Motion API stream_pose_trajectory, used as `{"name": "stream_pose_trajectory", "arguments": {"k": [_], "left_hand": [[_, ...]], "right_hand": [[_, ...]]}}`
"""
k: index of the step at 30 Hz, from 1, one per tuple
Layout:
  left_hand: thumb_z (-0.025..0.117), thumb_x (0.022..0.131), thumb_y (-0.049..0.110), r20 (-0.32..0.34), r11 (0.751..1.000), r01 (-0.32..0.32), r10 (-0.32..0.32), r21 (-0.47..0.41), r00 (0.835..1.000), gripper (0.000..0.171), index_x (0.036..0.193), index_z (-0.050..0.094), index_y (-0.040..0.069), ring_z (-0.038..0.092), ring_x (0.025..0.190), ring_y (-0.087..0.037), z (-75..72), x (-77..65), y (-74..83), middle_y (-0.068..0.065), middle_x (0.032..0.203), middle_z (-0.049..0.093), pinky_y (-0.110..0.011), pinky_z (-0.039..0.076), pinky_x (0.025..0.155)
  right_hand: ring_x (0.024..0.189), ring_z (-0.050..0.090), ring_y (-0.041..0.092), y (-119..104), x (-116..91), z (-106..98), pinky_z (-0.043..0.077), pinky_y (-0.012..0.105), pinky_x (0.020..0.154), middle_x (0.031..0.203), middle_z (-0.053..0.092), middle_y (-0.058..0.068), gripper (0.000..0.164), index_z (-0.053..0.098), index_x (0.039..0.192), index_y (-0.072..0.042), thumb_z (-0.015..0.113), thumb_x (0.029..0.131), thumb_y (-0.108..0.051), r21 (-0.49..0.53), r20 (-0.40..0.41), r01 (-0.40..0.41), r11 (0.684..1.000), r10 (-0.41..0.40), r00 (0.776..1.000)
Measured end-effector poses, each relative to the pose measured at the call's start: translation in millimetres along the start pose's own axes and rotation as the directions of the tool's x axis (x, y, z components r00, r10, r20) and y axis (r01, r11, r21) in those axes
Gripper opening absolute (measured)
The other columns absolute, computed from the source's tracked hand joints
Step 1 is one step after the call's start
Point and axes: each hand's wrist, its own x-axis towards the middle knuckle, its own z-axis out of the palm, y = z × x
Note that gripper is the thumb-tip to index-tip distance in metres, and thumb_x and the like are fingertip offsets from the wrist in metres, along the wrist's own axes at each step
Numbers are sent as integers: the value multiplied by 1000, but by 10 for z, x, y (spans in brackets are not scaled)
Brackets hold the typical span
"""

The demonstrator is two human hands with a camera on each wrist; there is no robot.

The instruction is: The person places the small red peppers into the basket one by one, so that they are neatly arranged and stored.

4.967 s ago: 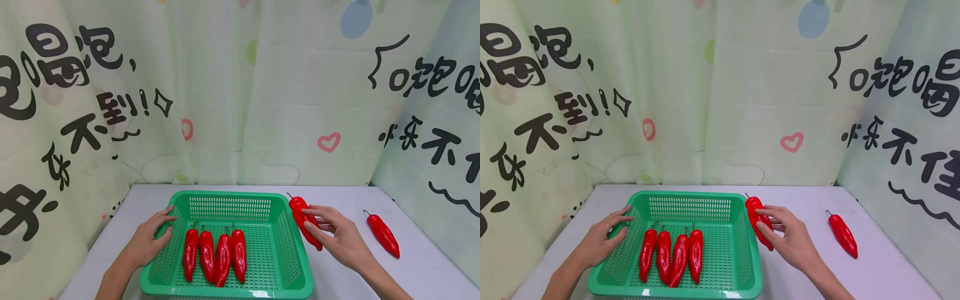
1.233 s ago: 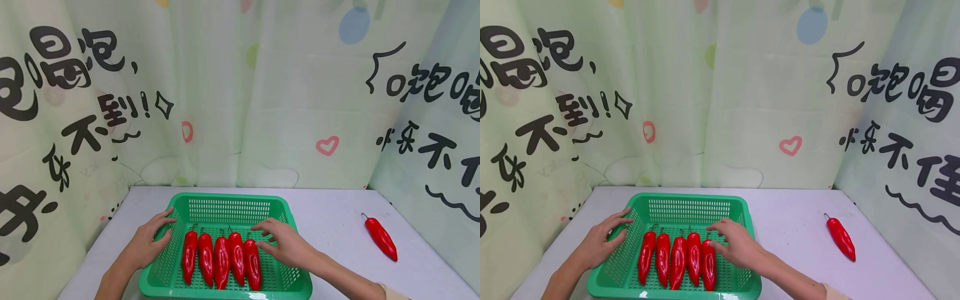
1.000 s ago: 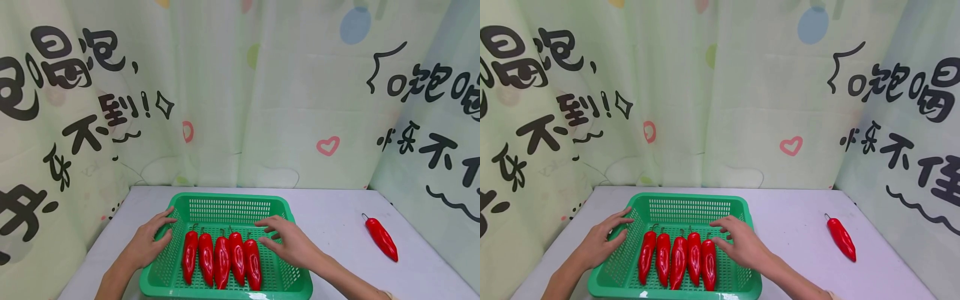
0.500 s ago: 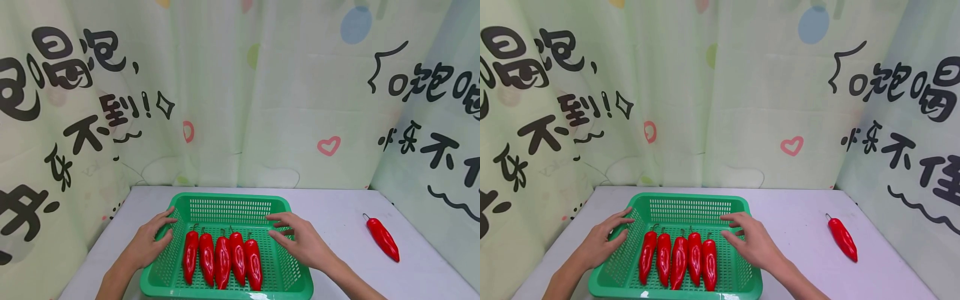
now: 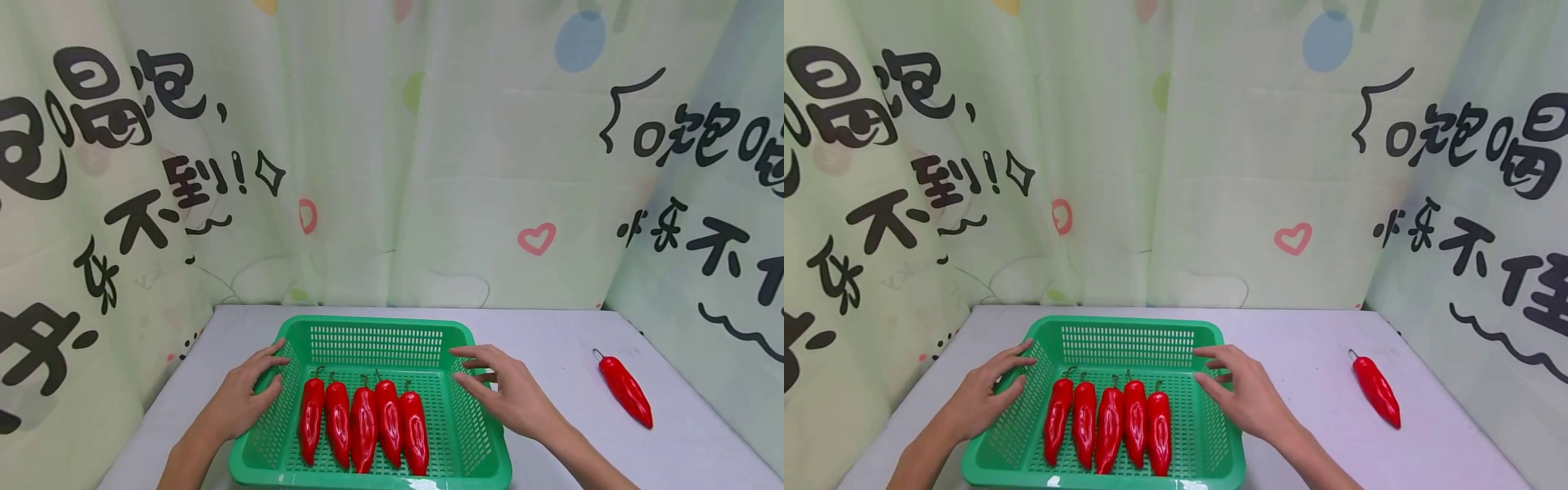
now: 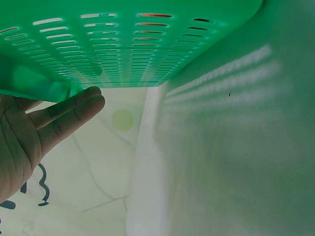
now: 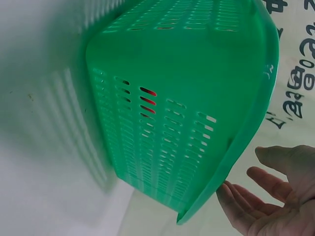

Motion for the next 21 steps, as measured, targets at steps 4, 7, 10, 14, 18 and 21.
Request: {"name": "stream_pose_trajectory", "arguments": {"k": [4, 7, 10, 14, 18, 21], "left_hand": [[62, 97, 6, 4, 1000, 4, -4, -3, 1000, 28, 124, 68, 1, 49, 138, -44, 3, -1, 1, -17, 153, 51, -63, 46, 104], [62, 97, 6, 2, 1000, 3, -3, -2, 1000, 28, 124, 69, 2, 49, 138, -44, 3, 1, 0, -17, 153, 51, -63, 45, 104], [63, 97, 6, 0, 1000, 2, -2, 1, 1000, 28, 124, 69, 2, 49, 138, -45, 3, 2, -3, -18, 152, 51, -64, 45, 104], [63, 97, 6, -4, 1000, -1, 1, 5, 1000, 28, 124, 69, 2, 49, 138, -45, 3, 1, -9, -18, 152, 51, -64, 45, 104], [63, 96, 6, -6, 1000, -4, 4, 8, 1000, 28, 124, 69, 2, 49, 137, -44, 4, 1, -12, -17, 152, 52, -63, 45, 104], [63, 97, 6, -4, 1000, -3, 3, 9, 1000, 28, 124, 69, 2, 49, 138, -45, 6, 1, -13, -18, 152, 51, -64, 45, 104]], "right_hand": [[108, 71, 29, 52, -21, -34, 62, 39, 85, 127, 68, 9, 40, 66, 133, -11, 75, 94, -20, -12, -16, 6, 1000, -7, 1000], [107, 71, 27, 93, -45, -67, 62, 40, 85, 127, 67, 9, 40, 66, 132, -11, 75, 94, -18, -24, -34, -1, 1000, 0, 999], [108, 71, 28, 128, -68, -103, 62, 40, 84, 128, 67, 9, 40, 66, 133, -11, 75, 94, -15, -38, -45, -14, 999, 12, 999], [109, 70, 31, 175, -90, -146, 62, 39, 83, 130, 67, 10, 41, 65, 134, -11, 74, 94, -15, -61, -52, -44, 997, 41, 998], [110, 70, 32, 224, -100, -190, 62, 39, 82, 131, 66, 12, 42, 65, 135, -11, 74, 94, -17, -92, -73, -73, 993, 67, 995], [109, 70, 32, 274, -116, -234, 62, 40, 83, 131, 66, 13, 41, 65, 134, -10, 74, 95, -16, -109, -91, -69, 992, 59, 994]]}}
